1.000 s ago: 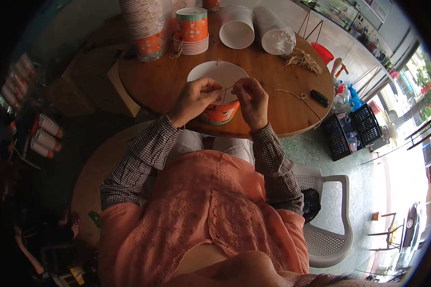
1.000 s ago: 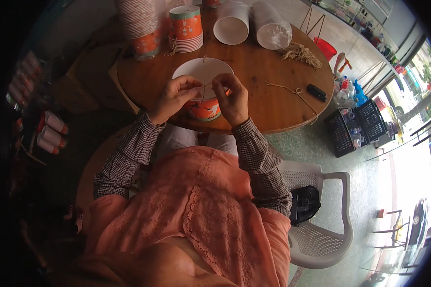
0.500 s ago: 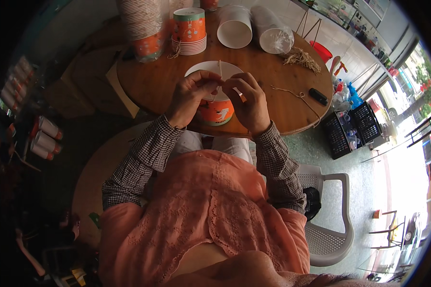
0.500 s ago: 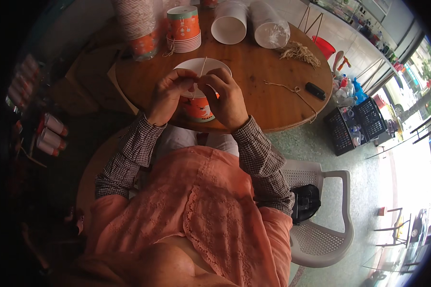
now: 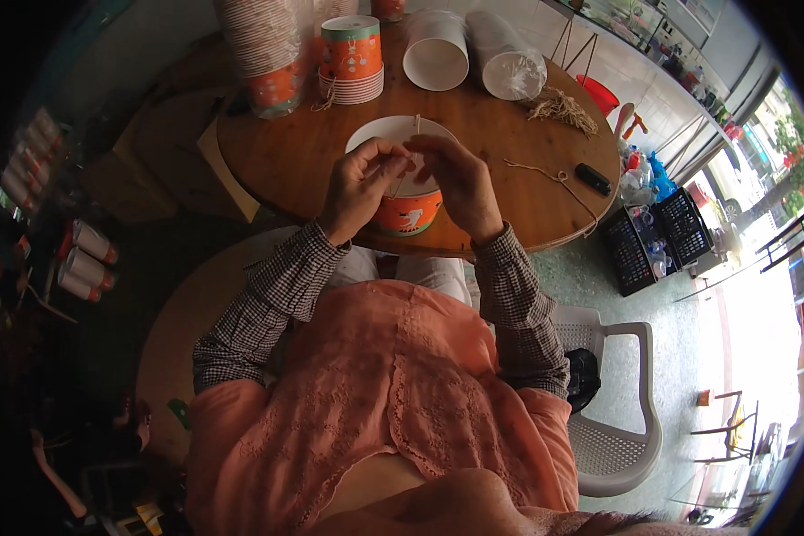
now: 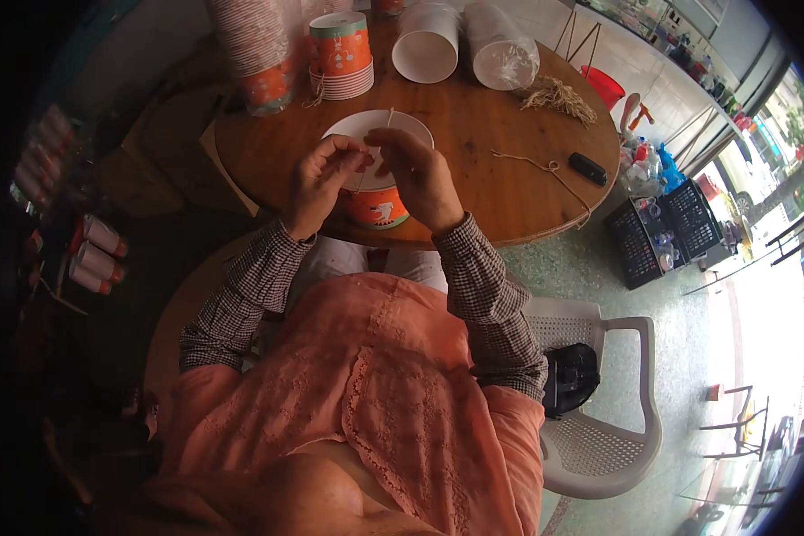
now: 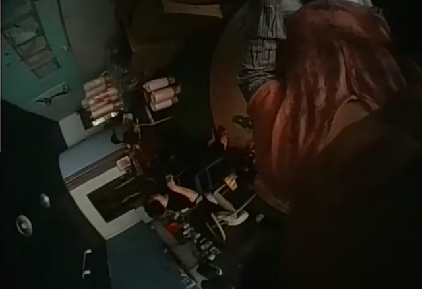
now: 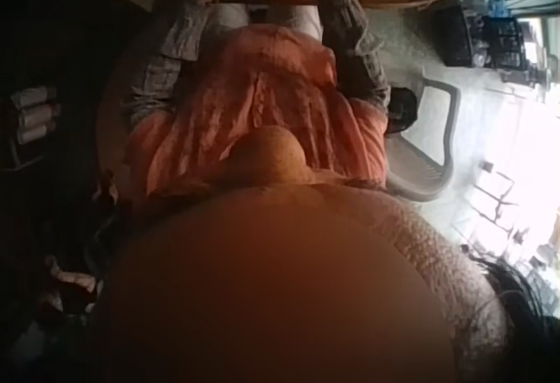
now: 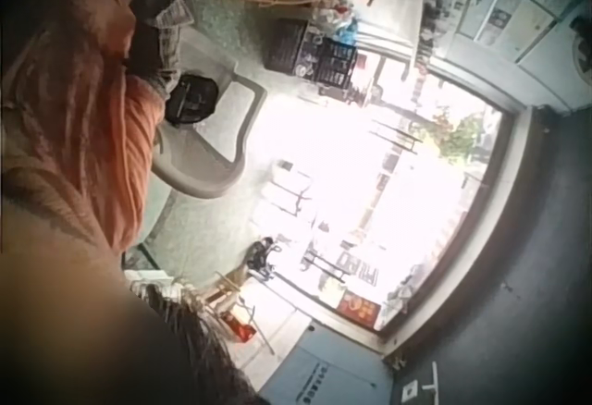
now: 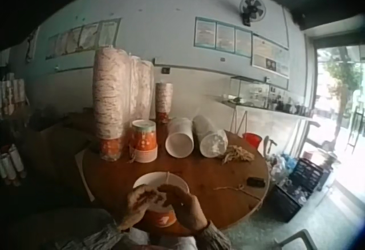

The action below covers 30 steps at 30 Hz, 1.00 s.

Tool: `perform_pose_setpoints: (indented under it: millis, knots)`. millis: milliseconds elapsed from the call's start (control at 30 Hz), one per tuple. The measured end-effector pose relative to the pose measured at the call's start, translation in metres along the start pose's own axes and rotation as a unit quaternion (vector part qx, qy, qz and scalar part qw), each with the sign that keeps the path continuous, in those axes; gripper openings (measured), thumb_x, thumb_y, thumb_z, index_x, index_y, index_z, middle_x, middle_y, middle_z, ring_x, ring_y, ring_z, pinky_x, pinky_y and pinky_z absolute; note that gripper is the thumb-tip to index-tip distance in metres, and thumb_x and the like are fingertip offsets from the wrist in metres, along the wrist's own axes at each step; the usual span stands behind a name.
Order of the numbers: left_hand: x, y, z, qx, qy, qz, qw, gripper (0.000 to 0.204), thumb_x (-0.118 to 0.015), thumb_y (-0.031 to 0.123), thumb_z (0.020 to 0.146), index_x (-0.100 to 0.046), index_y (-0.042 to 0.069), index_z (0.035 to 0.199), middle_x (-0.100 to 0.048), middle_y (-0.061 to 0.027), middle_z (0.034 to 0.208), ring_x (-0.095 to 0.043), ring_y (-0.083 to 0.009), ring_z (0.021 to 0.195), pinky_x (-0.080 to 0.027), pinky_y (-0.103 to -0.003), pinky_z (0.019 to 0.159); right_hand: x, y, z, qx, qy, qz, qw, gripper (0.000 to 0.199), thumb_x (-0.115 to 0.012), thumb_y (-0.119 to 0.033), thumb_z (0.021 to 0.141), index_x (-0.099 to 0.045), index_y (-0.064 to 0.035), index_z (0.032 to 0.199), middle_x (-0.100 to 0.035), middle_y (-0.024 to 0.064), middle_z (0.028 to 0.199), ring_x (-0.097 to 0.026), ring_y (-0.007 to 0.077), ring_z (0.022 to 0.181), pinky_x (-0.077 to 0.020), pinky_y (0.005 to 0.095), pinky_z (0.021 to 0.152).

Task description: Attaching string handles to paper bowls in a packaging or manufacturing setting.

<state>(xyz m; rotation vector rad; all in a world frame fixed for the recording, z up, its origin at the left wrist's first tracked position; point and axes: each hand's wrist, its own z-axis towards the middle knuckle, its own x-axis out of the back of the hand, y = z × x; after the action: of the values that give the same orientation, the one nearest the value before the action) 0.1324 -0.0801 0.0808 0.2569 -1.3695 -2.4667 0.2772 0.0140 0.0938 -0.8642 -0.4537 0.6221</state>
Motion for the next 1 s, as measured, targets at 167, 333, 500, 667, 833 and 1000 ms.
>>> perform_pose_setpoints:
  millis: [167, 333, 500, 667, 833, 1000]
  knots:
    - [0.005, -0.002, -0.001, -0.007, -0.017, -0.003, 1.000, 0.013, -0.055, 0.012, 0.095, -0.060, 0.000, 0.098, -0.063, -0.0011, 0.090, -0.059, -0.0068, 0.086, -0.047, -0.022, 0.080, 0.000, 0.006, -0.003, -0.007, -0.072, -0.007, 0.997, 0.018, -0.054, -0.001, 0.090, -0.061, 0.0021, 0.105, -0.068, 0.0080, 0.089, -0.064, 0.0114, 0.080, -0.0525, 0.0257, 0.072]
    - [0.006, 0.001, -0.005, -0.036, -0.021, 0.040, 0.998, 0.013, -0.055, 0.012, 0.095, -0.059, 0.001, 0.098, -0.063, -0.0010, 0.088, -0.059, -0.0077, 0.084, -0.047, -0.023, 0.079, 0.003, 0.006, -0.002, -0.071, -0.073, -0.014, 0.995, 0.014, -0.059, -0.002, 0.088, -0.062, 0.0028, 0.101, -0.067, 0.0052, 0.088, -0.064, 0.0096, 0.080, -0.0522, 0.0231, 0.071]
    - [0.005, 0.002, -0.007, -0.083, -0.027, 0.139, 0.986, 0.012, -0.055, 0.011, 0.095, -0.058, 0.001, 0.099, -0.061, -0.0003, 0.090, -0.057, -0.0071, 0.081, -0.046, -0.022, 0.078, 0.001, 0.013, -0.004, -0.059, -0.042, -0.024, 0.997, 0.010, -0.062, -0.004, 0.084, -0.062, 0.0015, 0.093, -0.067, 0.0054, 0.083, -0.064, 0.0103, 0.075, -0.0520, 0.0244, 0.068]
    - [0.000, 0.005, -0.007, -0.010, 0.000, 0.064, 0.998, 0.011, -0.057, 0.009, 0.094, -0.058, 0.001, 0.099, -0.060, -0.0002, 0.089, -0.056, -0.0059, 0.079, -0.046, -0.020, 0.074, -0.007, 0.013, -0.006, -0.015, 0.003, -0.029, 0.999, 0.008, -0.062, -0.008, 0.082, -0.060, -0.0011, 0.086, -0.064, 0.0044, 0.077, -0.062, 0.0102, 0.070, -0.0495, 0.0255, 0.065]
    - [-0.001, 0.003, -0.005, 0.017, 0.014, 0.030, 0.999, 0.010, -0.058, 0.009, 0.093, -0.058, 0.001, 0.099, -0.059, 0.0000, 0.088, -0.056, -0.0054, 0.077, -0.046, -0.019, 0.071, -0.010, 0.017, -0.008, 0.014, 0.009, 0.020, 1.000, 0.006, -0.059, -0.005, 0.083, -0.057, -0.0011, 0.086, -0.061, 0.0025, 0.077, -0.059, 0.0087, 0.069, -0.0470, 0.0234, 0.063]
    - [0.000, -0.003, -0.006, -0.024, 0.031, 0.061, 0.997, 0.010, -0.057, 0.007, 0.093, -0.060, -0.002, 0.097, -0.060, -0.0003, 0.089, -0.058, -0.0071, 0.079, -0.048, -0.021, 0.073, -0.012, 0.021, -0.010, 0.014, 0.018, 0.024, 0.999, 0.006, -0.060, -0.004, 0.083, -0.057, -0.0008, 0.087, -0.062, 0.0024, 0.078, -0.059, 0.0087, 0.070, -0.0474, 0.0233, 0.064]
